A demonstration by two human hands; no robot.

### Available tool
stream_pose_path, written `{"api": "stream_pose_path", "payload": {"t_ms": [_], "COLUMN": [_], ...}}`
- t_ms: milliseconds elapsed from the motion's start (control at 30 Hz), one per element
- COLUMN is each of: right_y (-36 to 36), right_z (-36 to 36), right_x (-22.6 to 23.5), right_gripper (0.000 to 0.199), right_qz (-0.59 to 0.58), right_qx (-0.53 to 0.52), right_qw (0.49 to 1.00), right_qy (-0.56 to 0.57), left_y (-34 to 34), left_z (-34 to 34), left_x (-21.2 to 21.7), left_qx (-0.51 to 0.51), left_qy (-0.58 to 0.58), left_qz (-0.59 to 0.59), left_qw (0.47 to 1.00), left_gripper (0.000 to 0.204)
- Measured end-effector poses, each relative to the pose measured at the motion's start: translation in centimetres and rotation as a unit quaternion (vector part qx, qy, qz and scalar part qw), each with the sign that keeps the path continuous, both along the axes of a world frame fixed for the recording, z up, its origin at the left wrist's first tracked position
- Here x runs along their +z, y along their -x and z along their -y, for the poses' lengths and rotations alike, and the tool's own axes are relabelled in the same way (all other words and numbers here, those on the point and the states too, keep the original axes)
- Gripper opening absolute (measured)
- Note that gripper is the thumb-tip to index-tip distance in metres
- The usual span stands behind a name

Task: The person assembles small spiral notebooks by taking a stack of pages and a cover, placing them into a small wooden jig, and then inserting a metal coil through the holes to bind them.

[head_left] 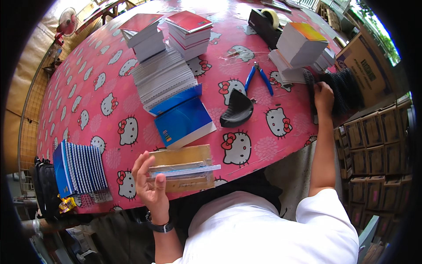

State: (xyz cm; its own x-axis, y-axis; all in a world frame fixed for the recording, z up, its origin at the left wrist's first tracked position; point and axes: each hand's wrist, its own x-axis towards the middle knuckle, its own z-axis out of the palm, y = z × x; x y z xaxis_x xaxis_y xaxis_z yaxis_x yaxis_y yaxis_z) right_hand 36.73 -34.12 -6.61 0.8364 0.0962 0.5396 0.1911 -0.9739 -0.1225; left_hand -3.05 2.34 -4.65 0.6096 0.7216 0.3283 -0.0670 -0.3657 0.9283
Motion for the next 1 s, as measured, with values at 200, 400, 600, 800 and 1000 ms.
{"api": "stream_pose_path", "payload": {"t_ms": [200, 400, 600, 800, 1000], "right_y": [2.3, 18.8, 22.5, 22.6, 22.4], "right_z": [0.7, -12.7, -15.7, -16.1, -16.1], "right_x": [2.6, 8.7, 6.3, 6.5, 6.2], "right_gripper": [0.030, 0.025, 0.029, 0.029, 0.029], "right_qz": [0.144, -0.299, -0.379, -0.373, -0.340], "right_qx": [0.107, 0.495, 0.554, 0.558, 0.613], "right_qw": [0.984, 0.774, 0.681, 0.684, 0.678], "right_qy": [-0.019, -0.258, -0.293, -0.286, -0.220], "left_y": [-0.5, -0.6, -2.4, -2.5, -2.6], "left_z": [1.0, 4.3, 5.0, 5.0, 5.1], "left_x": [0.4, 2.1, 1.5, 1.3, 1.4], "left_qx": [0.042, 0.062, -0.094, -0.083, -0.074], "left_qy": [-0.132, -0.350, -0.337, -0.316, -0.324], "left_qz": [-0.111, -0.131, -0.093, -0.060, -0.047], "left_qw": [0.984, 0.925, 0.932, 0.943, 0.942], "left_gripper": [0.037, 0.051, 0.037, 0.025, 0.026]}}
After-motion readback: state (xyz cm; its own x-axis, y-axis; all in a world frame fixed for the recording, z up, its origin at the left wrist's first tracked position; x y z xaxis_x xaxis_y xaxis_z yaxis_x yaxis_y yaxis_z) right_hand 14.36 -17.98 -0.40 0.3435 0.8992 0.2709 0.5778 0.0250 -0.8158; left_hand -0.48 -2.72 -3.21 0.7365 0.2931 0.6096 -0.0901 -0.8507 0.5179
